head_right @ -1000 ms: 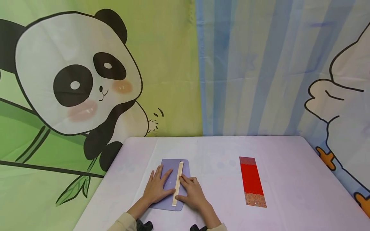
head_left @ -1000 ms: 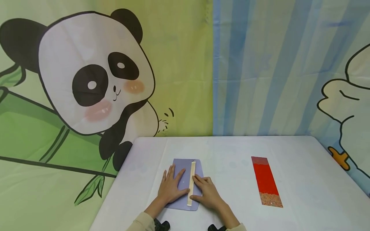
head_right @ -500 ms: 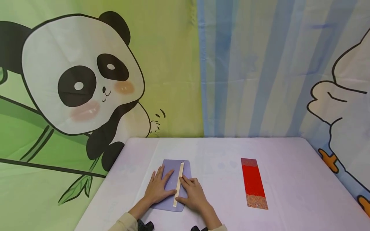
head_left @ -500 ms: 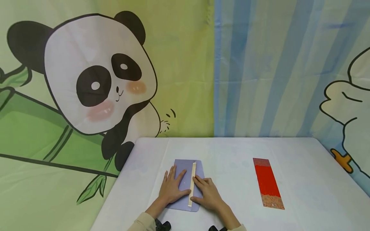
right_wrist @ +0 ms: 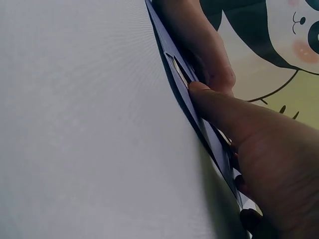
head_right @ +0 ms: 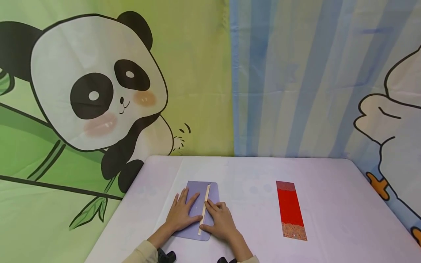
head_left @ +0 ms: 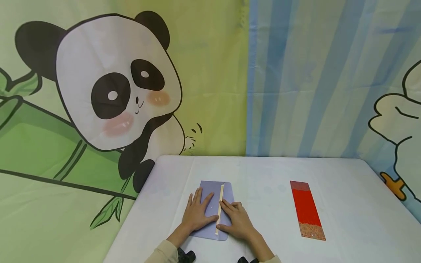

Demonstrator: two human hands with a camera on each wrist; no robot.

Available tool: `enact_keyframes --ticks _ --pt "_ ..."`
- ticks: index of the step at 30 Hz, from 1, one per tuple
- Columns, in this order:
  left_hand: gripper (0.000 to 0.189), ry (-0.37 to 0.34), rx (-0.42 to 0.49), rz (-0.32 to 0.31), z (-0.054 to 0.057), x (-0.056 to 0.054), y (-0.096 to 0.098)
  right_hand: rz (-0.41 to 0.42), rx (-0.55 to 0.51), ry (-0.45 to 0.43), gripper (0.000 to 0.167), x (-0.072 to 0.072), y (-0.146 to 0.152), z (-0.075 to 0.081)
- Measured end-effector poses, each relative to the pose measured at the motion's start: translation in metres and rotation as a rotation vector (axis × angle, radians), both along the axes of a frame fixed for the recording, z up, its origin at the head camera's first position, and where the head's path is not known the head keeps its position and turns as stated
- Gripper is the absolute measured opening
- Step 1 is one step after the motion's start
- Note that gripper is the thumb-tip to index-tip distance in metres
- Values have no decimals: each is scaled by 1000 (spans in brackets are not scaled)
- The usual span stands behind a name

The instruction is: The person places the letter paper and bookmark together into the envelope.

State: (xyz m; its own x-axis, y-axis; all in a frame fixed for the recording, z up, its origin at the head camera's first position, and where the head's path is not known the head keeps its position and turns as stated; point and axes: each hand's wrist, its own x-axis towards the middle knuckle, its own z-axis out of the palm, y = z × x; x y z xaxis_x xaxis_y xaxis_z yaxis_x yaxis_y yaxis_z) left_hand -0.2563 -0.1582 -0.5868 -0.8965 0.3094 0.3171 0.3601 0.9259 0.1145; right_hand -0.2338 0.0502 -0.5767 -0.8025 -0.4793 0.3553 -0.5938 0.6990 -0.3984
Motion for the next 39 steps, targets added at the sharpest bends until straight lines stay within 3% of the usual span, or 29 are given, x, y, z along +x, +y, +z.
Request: enact_keyframes --ticks 19,31,39 --pt "90 -52 -27 9 4 -1 1 -9 -12 -66 81 0 -2 3" --pt "96 -14 -8 -9 6 -1 1 -1 -43 -58 82 -3 -1 2" --pt "99 -23 -8 9 3 0 0 10 -77 -122 86 -2 0 3"
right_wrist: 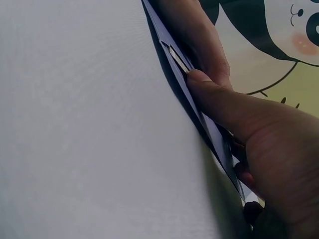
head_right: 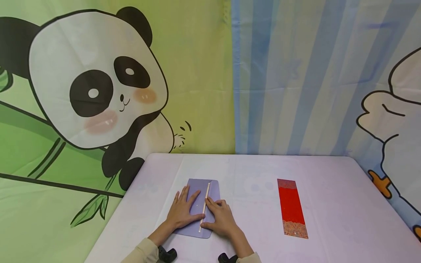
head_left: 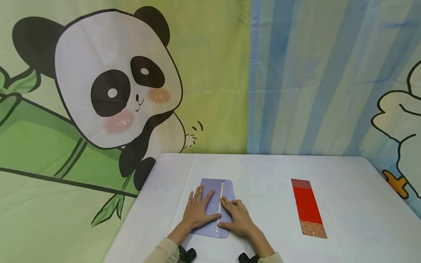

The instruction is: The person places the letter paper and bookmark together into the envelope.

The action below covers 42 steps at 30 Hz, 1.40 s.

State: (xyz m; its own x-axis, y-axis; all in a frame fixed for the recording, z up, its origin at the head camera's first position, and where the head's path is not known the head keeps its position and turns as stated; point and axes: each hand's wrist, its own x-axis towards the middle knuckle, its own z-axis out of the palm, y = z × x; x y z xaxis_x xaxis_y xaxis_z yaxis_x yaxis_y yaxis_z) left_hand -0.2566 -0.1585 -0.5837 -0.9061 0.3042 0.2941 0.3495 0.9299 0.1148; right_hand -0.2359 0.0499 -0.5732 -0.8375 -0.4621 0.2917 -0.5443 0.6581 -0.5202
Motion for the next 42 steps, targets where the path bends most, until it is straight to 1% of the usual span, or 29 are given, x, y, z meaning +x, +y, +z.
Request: enact_keyframes --ticks 3,7,17,23,30,36,42 --pt "100 -11 6 0 -2 1 0 -2 -5 -23 87 1 1 0" --pt "100 -32 7 2 -3 1 0 2 -10 -29 88 1 0 0" --pt "100 -61 22 6 -2 -3 1 -3 -7 23 88 -3 0 0" --pt "101 -60 22 4 -3 -2 1 9 -5 24 89 -3 0 1" --pt "100 -52 10 0 -2 -1 1 20 37 45 88 -3 0 -1" --pt "100 -56 5 1 0 -1 2 24 35 52 88 -4 0 -1" --pt "100 -43 -2 4 1 0 1 25 33 52 88 -4 0 -1"
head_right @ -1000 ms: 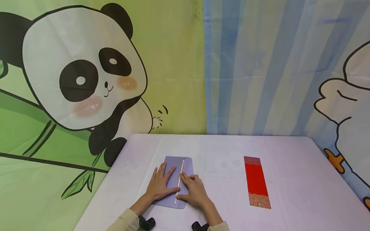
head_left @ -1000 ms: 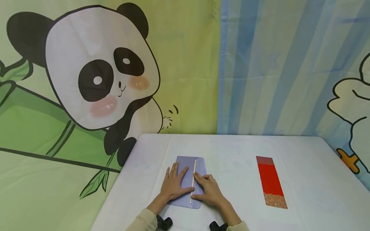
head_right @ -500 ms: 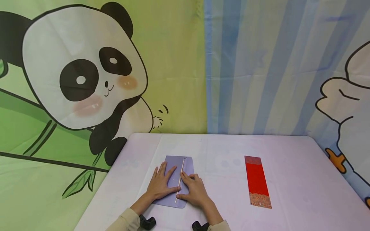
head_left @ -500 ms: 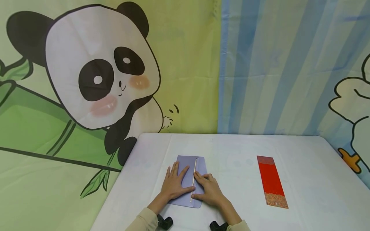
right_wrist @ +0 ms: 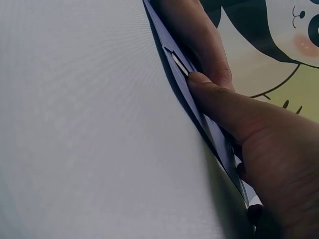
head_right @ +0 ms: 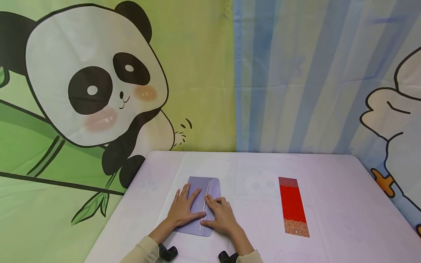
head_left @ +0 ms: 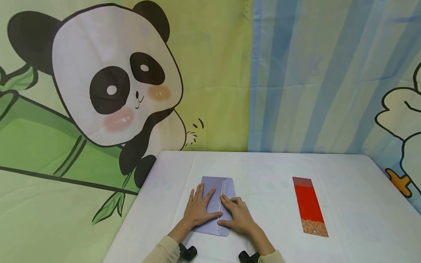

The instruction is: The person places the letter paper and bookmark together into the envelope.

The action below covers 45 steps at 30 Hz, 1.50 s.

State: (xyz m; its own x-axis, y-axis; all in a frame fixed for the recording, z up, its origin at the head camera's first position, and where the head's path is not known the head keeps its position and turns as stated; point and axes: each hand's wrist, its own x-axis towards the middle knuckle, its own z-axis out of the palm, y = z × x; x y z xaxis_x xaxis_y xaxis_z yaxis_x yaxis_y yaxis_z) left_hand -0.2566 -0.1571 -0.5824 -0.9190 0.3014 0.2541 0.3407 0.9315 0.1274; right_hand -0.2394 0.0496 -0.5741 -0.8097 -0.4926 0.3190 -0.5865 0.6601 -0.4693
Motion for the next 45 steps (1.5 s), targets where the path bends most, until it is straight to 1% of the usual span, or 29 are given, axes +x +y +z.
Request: enact_keyframes --ticks 10,15,20,27,33,37,41,45 --pt "99 18 6 -7 0 -1 0 -7 3 15 87 -1 -1 -1" --pt "100 4 4 -4 -1 0 0 -6 -14 18 89 -1 -1 -2" --pt "100 3 4 -1 -2 0 -1 -5 -6 14 89 0 -1 -3" --pt "100 -11 1 -2 -3 0 0 2 -5 47 87 0 -1 -3" --pt "99 6 -4 -5 -2 -1 0 11 7 9 86 0 -1 -1" --pt "99 4 -9 -2 -2 0 0 14 9 -1 86 0 0 -1" --pt "99 -2 -2 -1 -2 0 0 11 8 18 87 -1 -1 -1" --pt "99 17 -10 -7 -2 0 -1 2 -7 38 86 -1 -2 -1"
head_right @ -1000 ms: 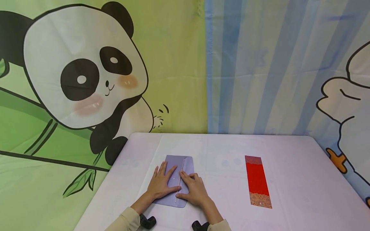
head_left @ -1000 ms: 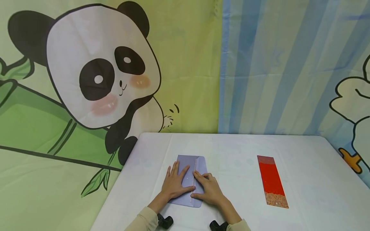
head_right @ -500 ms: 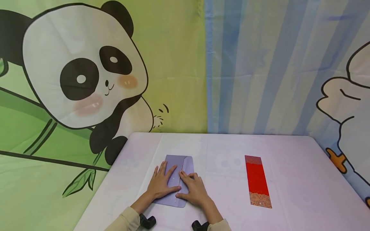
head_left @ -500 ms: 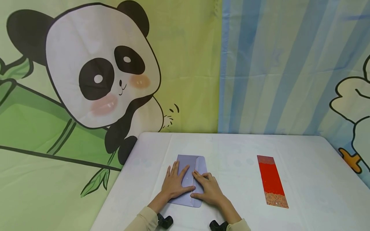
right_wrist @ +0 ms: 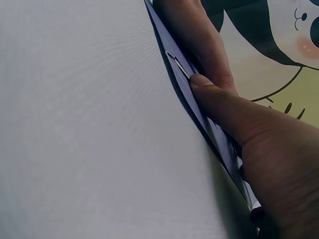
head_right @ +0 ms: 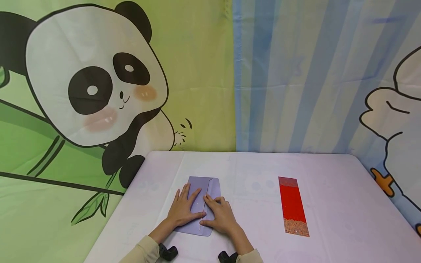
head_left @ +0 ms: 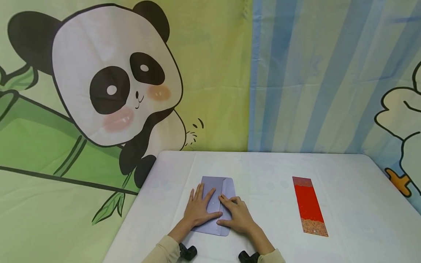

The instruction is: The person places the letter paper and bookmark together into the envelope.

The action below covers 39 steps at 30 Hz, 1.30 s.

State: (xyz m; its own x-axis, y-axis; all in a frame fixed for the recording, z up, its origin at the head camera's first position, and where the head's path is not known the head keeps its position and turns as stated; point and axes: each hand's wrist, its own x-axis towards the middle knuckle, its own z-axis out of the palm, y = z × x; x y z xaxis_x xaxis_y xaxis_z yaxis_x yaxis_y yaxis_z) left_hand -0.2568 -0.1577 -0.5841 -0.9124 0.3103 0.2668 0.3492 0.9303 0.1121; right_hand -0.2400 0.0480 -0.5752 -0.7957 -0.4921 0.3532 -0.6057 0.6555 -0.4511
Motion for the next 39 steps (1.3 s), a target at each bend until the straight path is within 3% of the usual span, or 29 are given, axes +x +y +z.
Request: enact_keyframes --ticks 6,20,22,27,29,34,39 --pt "97 28 -20 -8 1 0 -1 -6 -11 -1 85 2 -1 0" --pt "94 -7 -9 -13 1 -3 5 -26 8 -50 89 1 4 1" --pt "94 -7 0 -19 0 -4 7 -33 -13 -86 88 1 7 1" --pt "94 -6 1 -22 -2 -5 8 -23 -181 -297 83 5 25 11" --pt "94 0 -6 -19 -3 -5 8 -28 -234 -314 77 5 39 16" --pt "95 14 35 -22 -3 -4 5 -96 -241 -128 57 2 90 22" --pt "96 31 66 -20 -4 -2 -1 -260 -160 18 48 2 153 24"
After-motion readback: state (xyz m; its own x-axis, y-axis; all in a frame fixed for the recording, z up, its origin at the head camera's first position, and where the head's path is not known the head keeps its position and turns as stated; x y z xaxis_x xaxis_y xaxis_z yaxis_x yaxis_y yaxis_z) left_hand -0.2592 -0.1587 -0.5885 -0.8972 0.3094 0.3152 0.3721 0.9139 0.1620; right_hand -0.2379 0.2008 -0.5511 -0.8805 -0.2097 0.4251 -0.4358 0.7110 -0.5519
